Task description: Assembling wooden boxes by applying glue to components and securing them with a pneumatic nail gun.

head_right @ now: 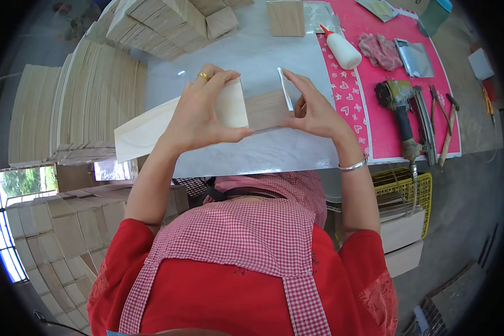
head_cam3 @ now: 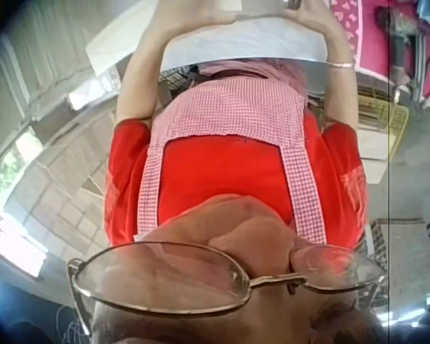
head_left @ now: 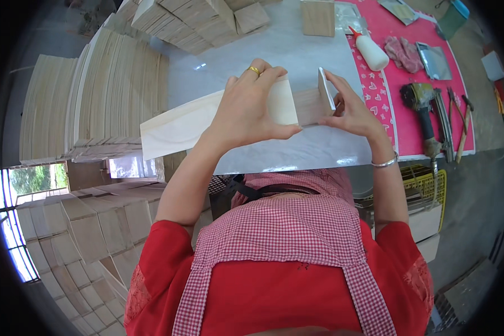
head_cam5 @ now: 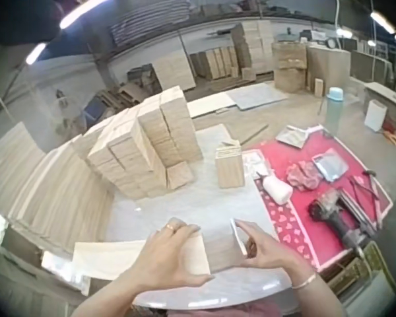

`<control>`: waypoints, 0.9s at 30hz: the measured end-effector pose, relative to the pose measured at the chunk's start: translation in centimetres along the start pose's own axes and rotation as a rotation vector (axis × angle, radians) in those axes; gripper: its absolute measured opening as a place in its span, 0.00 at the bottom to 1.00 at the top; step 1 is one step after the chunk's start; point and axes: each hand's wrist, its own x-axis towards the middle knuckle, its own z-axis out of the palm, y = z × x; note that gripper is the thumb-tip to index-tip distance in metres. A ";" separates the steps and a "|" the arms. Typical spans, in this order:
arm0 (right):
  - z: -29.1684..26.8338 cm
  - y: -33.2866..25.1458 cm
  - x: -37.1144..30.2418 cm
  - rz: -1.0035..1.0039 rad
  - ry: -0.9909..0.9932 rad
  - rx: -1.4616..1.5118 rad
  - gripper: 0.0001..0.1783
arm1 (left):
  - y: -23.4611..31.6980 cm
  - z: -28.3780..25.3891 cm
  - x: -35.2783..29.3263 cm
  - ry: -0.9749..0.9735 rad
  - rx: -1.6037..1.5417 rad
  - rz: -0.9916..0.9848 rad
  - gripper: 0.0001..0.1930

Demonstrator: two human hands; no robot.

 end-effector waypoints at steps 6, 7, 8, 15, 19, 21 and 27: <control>3.6 0.0 -0.5 -0.042 0.020 0.071 0.55 | 0.1 1.3 0.7 0.032 -0.027 0.009 0.46; 3.9 -0.1 -0.4 -0.039 0.015 0.082 0.56 | 0.0 1.5 0.9 0.037 -0.039 0.017 0.46; 4.2 -0.2 -0.3 -0.036 0.010 0.093 0.56 | 0.0 1.6 1.0 0.026 -0.035 0.017 0.46; 4.3 0.0 -0.3 -0.056 0.015 0.080 0.56 | -0.1 2.4 1.7 -0.031 -0.071 0.038 0.46; 4.5 0.1 -0.4 -0.060 0.021 0.070 0.56 | -0.1 3.0 1.9 -0.023 -0.092 0.043 0.46; 4.5 0.1 -0.4 -0.047 0.014 0.073 0.56 | -0.2 3.1 2.0 -0.030 -0.091 0.040 0.46; 4.4 0.1 -0.4 -0.046 0.013 0.085 0.56 | -0.4 3.3 2.3 -0.058 -0.113 0.011 0.45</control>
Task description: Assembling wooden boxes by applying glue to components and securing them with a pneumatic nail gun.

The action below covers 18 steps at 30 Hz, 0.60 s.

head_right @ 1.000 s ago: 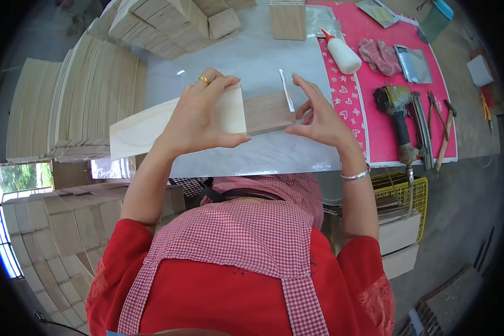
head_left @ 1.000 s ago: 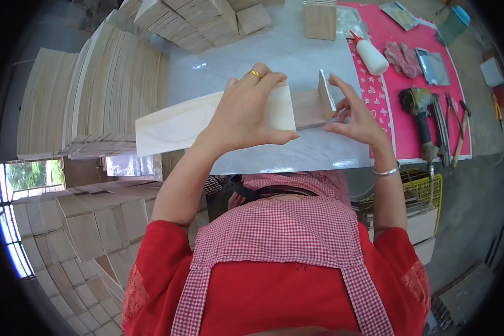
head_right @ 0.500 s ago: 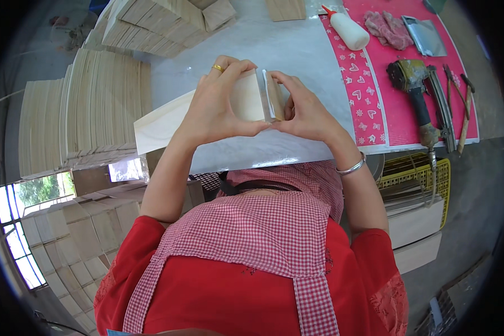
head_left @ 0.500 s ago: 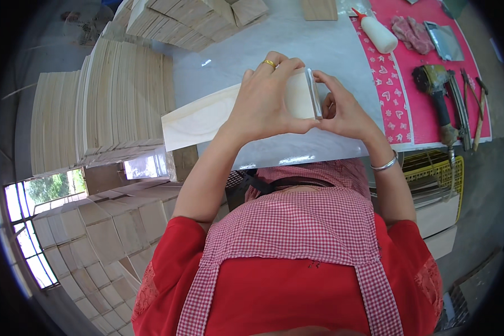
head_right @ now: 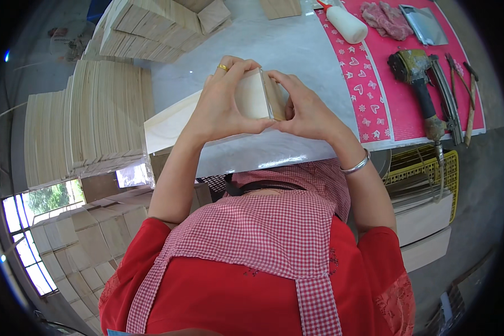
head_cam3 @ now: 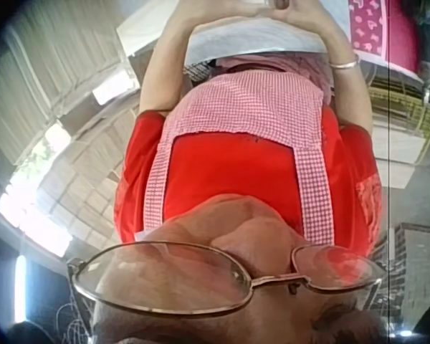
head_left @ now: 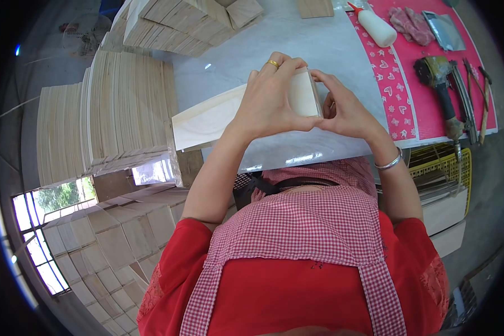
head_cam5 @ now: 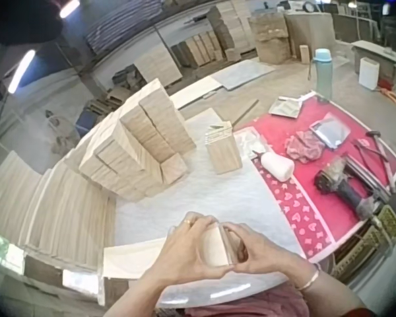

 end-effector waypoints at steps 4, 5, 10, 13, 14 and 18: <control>0.0 0.1 0.0 -0.007 -0.001 0.006 0.56 | -0.1 0.2 0.2 -0.004 -0.011 0.002 0.44; 0.0 0.1 0.0 -0.008 0.000 0.005 0.56 | -0.1 0.2 0.2 -0.006 -0.011 0.003 0.44; -0.1 0.1 0.0 -0.012 0.003 0.004 0.56 | -0.2 0.4 0.1 -0.002 -0.027 -0.003 0.44; -0.1 -0.1 0.0 -0.028 0.017 -0.008 0.55 | -0.3 0.4 0.1 0.002 -0.029 0.002 0.44; 0.0 -0.2 0.0 -0.036 0.023 -0.015 0.55 | -0.3 0.4 0.1 0.000 -0.019 0.001 0.45; 0.0 -0.1 -0.1 -0.057 0.034 -0.028 0.54 | -0.3 0.5 0.1 -0.015 0.002 -0.006 0.45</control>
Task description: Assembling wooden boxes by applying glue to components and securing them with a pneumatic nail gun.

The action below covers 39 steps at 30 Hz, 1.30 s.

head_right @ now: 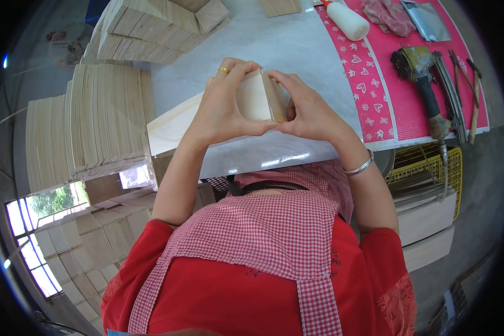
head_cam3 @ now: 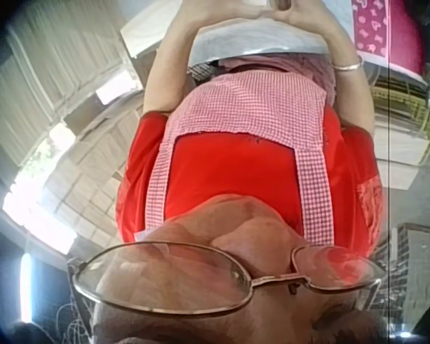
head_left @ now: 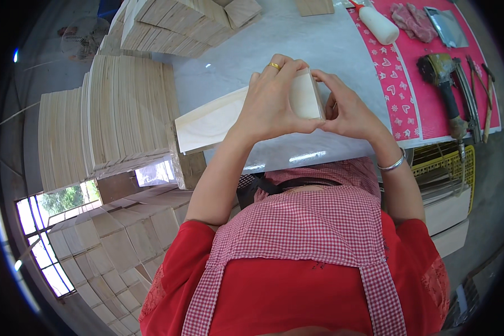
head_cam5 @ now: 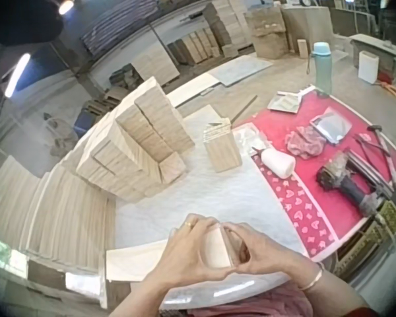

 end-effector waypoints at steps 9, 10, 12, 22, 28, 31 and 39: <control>2.7 -1.6 -3.1 -0.131 0.315 -0.009 0.46 | -0.4 0.3 0.1 -0.007 -0.009 0.001 0.46; 3.2 -2.0 -3.9 -0.155 0.354 -0.045 0.44 | -0.4 0.2 0.1 -0.005 -0.021 0.004 0.45; 4.0 -2.7 -5.2 -0.201 0.437 -0.121 0.39 | -0.2 0.1 0.1 -0.013 -0.021 -0.004 0.45; 5.5 -3.4 -6.0 -0.194 0.475 -0.063 0.33 | 0.2 0.0 0.4 -0.028 -0.022 -0.036 0.44; 4.0 -3.0 -5.5 -0.225 0.383 -0.125 0.37 | 0.2 0.0 0.2 -0.024 -0.015 -0.043 0.44; 3.3 -3.1 -3.1 -0.279 0.415 0.012 0.40 | 0.0 0.1 -0.2 -0.015 -0.021 -0.061 0.45; 3.6 -3.4 -2.0 -0.336 0.356 0.003 0.46 | -0.1 0.5 -0.4 -0.008 -0.068 -0.065 0.46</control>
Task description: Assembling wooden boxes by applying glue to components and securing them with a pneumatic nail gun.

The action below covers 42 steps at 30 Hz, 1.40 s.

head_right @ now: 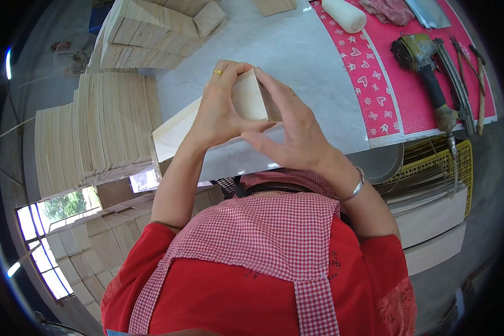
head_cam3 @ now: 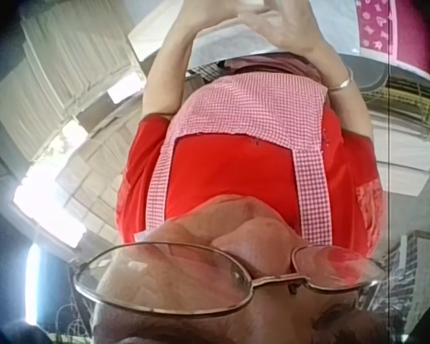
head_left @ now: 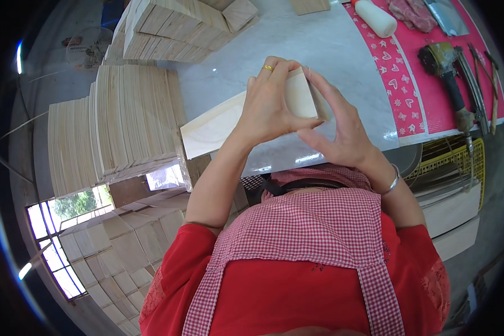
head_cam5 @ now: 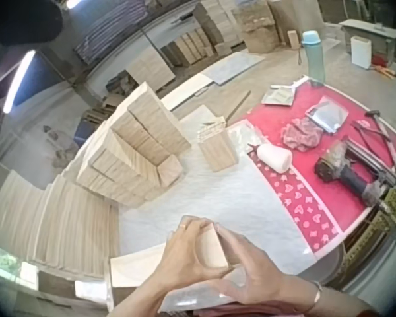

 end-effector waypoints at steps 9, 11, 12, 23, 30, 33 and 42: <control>-2.9 -2.8 -3.3 0.109 -0.093 0.077 0.41 | 0.0 -0.1 0.8 -0.015 0.056 0.027 0.47; -3.6 -2.6 -3.3 0.121 -0.091 0.110 0.40 | 0.1 -0.1 1.1 -0.010 0.052 0.030 0.47; -4.0 -2.6 -3.1 0.129 -0.093 0.145 0.38 | 0.2 -0.4 1.3 -0.001 0.049 0.037 0.47; -13.7 6.8 7.7 -0.017 0.172 -0.985 0.18 | 0.9 -1.2 -0.2 -0.033 0.072 0.000 0.46; -22.1 14.8 13.6 0.283 -0.174 -1.541 0.16 | 0.8 -0.7 0.0 -0.041 0.046 -0.059 0.45; -21.9 12.0 15.5 0.435 -0.345 -1.500 0.15 | 0.1 -0.2 0.1 0.026 0.057 0.031 0.45; -22.4 3.9 3.7 0.185 0.032 -1.326 0.29 | -0.8 0.1 -0.2 0.075 0.059 0.024 0.44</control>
